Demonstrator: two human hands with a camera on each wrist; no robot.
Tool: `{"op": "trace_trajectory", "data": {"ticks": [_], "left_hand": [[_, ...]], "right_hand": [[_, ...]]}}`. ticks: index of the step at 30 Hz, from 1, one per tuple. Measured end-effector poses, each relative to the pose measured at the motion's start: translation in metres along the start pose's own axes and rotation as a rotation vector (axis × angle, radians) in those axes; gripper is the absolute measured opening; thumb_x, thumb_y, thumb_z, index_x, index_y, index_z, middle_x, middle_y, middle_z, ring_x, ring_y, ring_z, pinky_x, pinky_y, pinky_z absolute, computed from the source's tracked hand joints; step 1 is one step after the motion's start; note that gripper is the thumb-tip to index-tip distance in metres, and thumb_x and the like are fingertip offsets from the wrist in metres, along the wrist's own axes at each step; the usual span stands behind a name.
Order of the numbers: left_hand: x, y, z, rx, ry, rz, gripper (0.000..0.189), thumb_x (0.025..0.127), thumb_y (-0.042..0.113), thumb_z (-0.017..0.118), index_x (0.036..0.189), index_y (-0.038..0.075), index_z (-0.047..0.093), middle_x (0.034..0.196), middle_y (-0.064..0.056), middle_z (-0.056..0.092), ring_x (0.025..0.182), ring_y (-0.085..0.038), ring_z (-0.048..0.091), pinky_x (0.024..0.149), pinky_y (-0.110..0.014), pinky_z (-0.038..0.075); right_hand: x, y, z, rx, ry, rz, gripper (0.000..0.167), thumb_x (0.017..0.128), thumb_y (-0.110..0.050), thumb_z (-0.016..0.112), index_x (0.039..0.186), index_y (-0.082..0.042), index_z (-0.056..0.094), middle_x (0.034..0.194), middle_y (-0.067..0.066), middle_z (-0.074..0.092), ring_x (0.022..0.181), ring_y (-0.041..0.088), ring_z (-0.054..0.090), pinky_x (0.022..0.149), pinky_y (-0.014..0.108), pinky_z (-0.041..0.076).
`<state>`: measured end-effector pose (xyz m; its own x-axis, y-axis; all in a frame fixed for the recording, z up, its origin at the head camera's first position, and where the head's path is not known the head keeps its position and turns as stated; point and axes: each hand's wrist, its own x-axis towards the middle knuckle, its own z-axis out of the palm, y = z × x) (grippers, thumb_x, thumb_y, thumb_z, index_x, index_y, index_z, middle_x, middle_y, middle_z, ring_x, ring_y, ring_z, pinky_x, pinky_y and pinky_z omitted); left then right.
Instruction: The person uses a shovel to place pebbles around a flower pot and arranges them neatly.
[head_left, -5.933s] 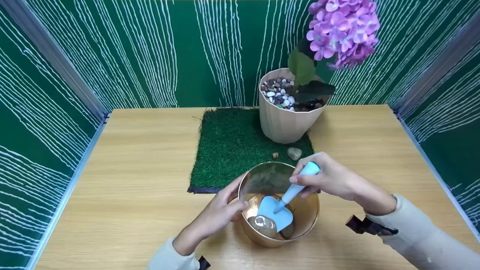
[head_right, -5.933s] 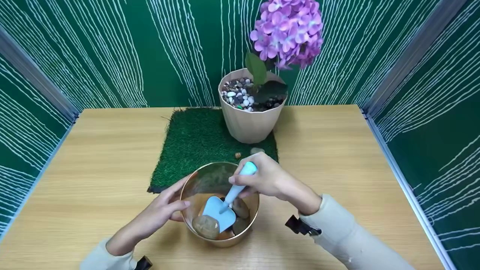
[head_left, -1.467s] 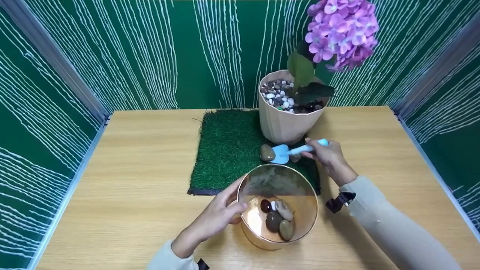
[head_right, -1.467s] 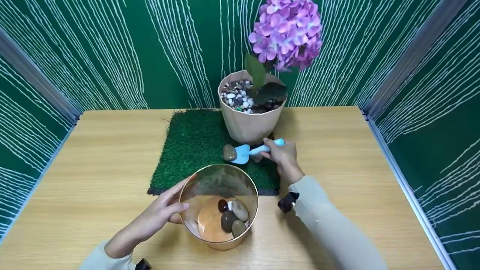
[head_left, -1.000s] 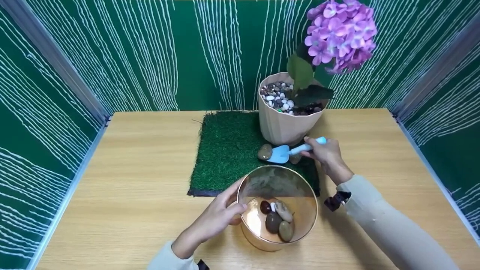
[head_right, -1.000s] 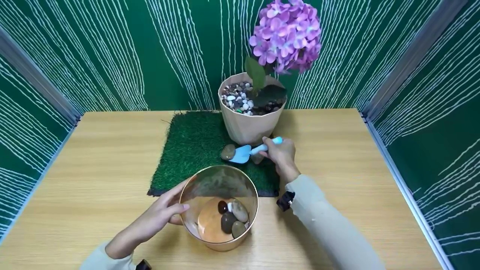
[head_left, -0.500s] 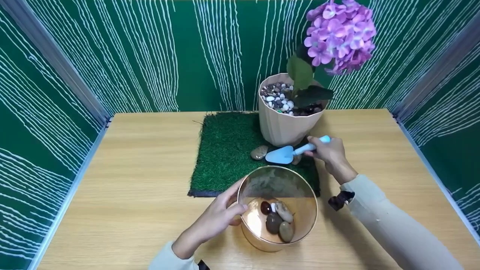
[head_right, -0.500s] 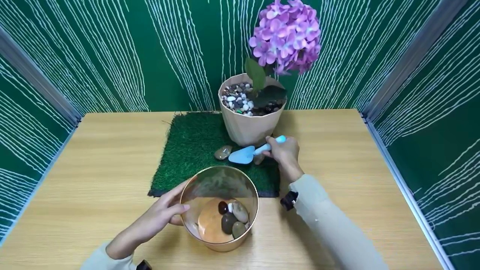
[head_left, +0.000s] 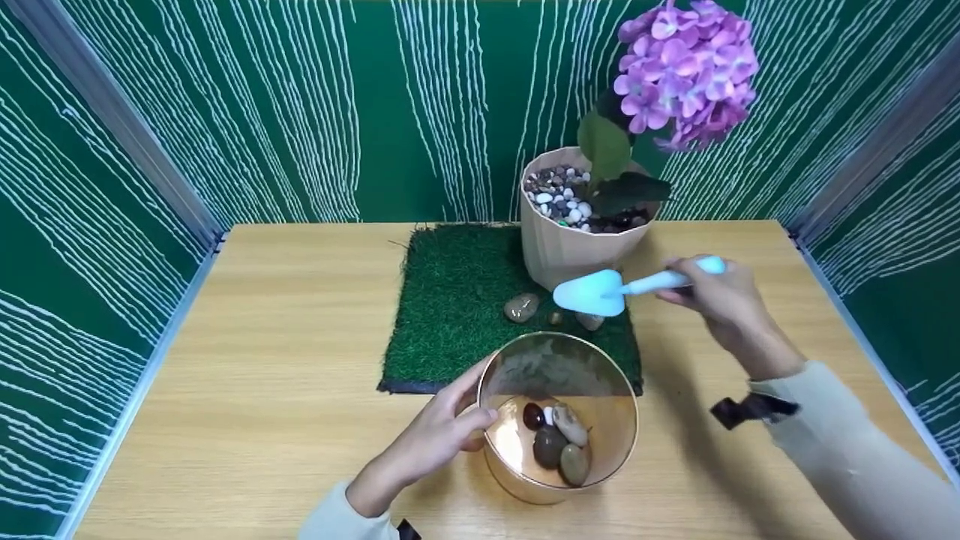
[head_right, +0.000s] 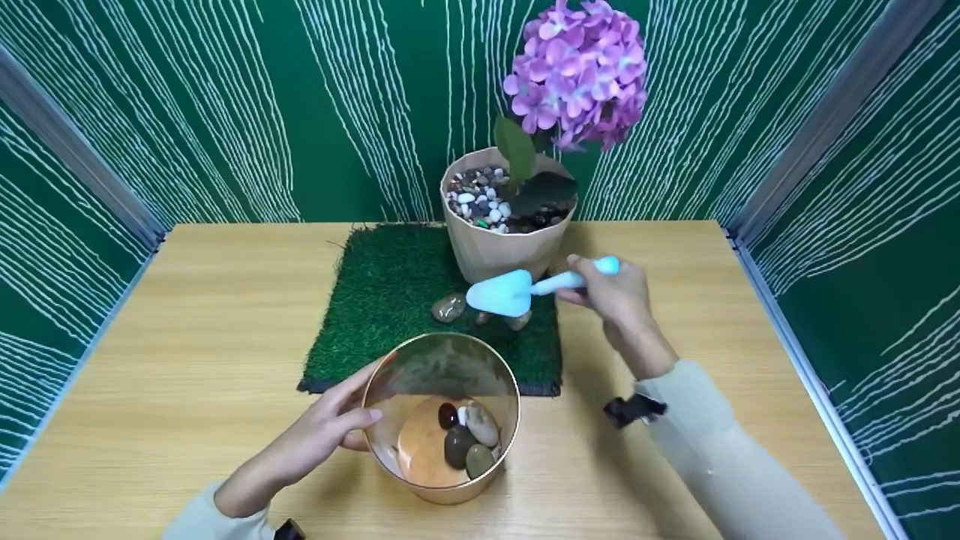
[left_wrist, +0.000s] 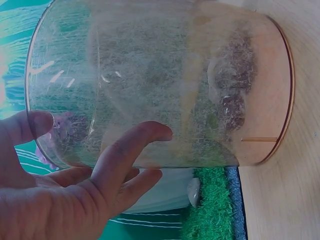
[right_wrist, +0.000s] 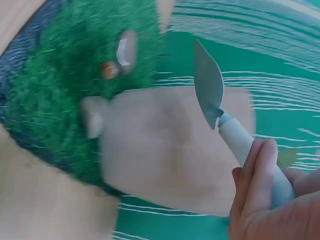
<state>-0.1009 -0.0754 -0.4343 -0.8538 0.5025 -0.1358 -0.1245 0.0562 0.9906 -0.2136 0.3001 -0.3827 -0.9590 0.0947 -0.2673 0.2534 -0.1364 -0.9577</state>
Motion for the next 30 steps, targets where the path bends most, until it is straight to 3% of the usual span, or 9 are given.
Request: {"op": "trace_trajectory", "data": {"ticks": [4,8,13,16,23,30], "left_hand": [[0.001,0.000,0.000,0.001,-0.008,0.012,0.074,0.102,0.018,0.055,0.170,0.015,0.026,0.170,-0.022,0.030,0.143,-0.046,0.047,0.087,-0.059,0.061],[0.002,0.000,-0.001,0.006,-0.008,0.022,0.074,0.101,0.018,0.056,0.169,0.015,0.027,0.170,-0.021,0.031,0.143,-0.046,0.047,0.086,-0.059,0.062],[0.002,-0.001,-0.001,0.015,-0.006,0.025,0.074,0.101,0.018,0.056,0.169,0.015,0.027,0.171,-0.020,0.029,0.142,-0.046,0.048,0.085,-0.059,0.062],[0.002,-0.001,-0.001,0.020,-0.004,0.027,0.075,0.100,0.018,0.056,0.169,0.015,0.027,0.172,-0.020,0.028,0.144,-0.046,0.046,0.084,-0.059,0.062],[0.001,0.000,-0.001,0.025,0.004,0.016,0.076,0.100,0.018,0.056,0.170,0.014,0.026,0.172,-0.021,0.028,0.142,-0.047,0.049,0.084,-0.057,0.063],[0.002,-0.003,-0.001,0.017,-0.001,0.017,0.075,0.101,0.018,0.056,0.170,0.015,0.026,0.172,-0.021,0.026,0.146,-0.049,0.043,0.086,-0.058,0.062]], "right_hand": [[-0.023,-0.018,-0.009,0.086,-0.067,-0.061,0.019,0.106,-0.012,0.062,0.095,-0.008,0.077,0.090,0.004,0.074,0.079,0.012,0.075,0.077,0.022,0.063],[-0.046,-0.035,-0.012,0.069,-0.090,-0.112,0.014,0.104,-0.017,0.068,0.099,-0.007,0.076,0.093,0.005,0.075,0.079,0.015,0.076,0.077,0.023,0.063],[-0.069,-0.043,-0.001,-0.002,-0.144,-0.195,0.016,0.102,-0.015,0.071,0.099,0.001,0.074,0.094,0.008,0.076,0.076,0.019,0.078,0.074,0.027,0.064],[-0.080,-0.041,0.011,-0.105,-0.175,-0.263,0.017,0.103,-0.011,0.069,0.098,0.004,0.075,0.092,0.010,0.077,0.072,0.020,0.078,0.071,0.030,0.064],[-0.100,-0.028,0.042,-0.518,-0.145,-0.440,0.015,0.101,-0.004,0.070,0.101,0.011,0.073,0.089,0.007,0.077,0.070,0.020,0.078,0.067,0.035,0.065],[-0.103,-0.011,0.062,-0.652,-0.219,-0.529,0.005,0.096,0.000,0.074,0.096,0.005,0.076,0.091,0.017,0.072,0.069,0.015,0.076,0.063,0.031,0.065]]}}
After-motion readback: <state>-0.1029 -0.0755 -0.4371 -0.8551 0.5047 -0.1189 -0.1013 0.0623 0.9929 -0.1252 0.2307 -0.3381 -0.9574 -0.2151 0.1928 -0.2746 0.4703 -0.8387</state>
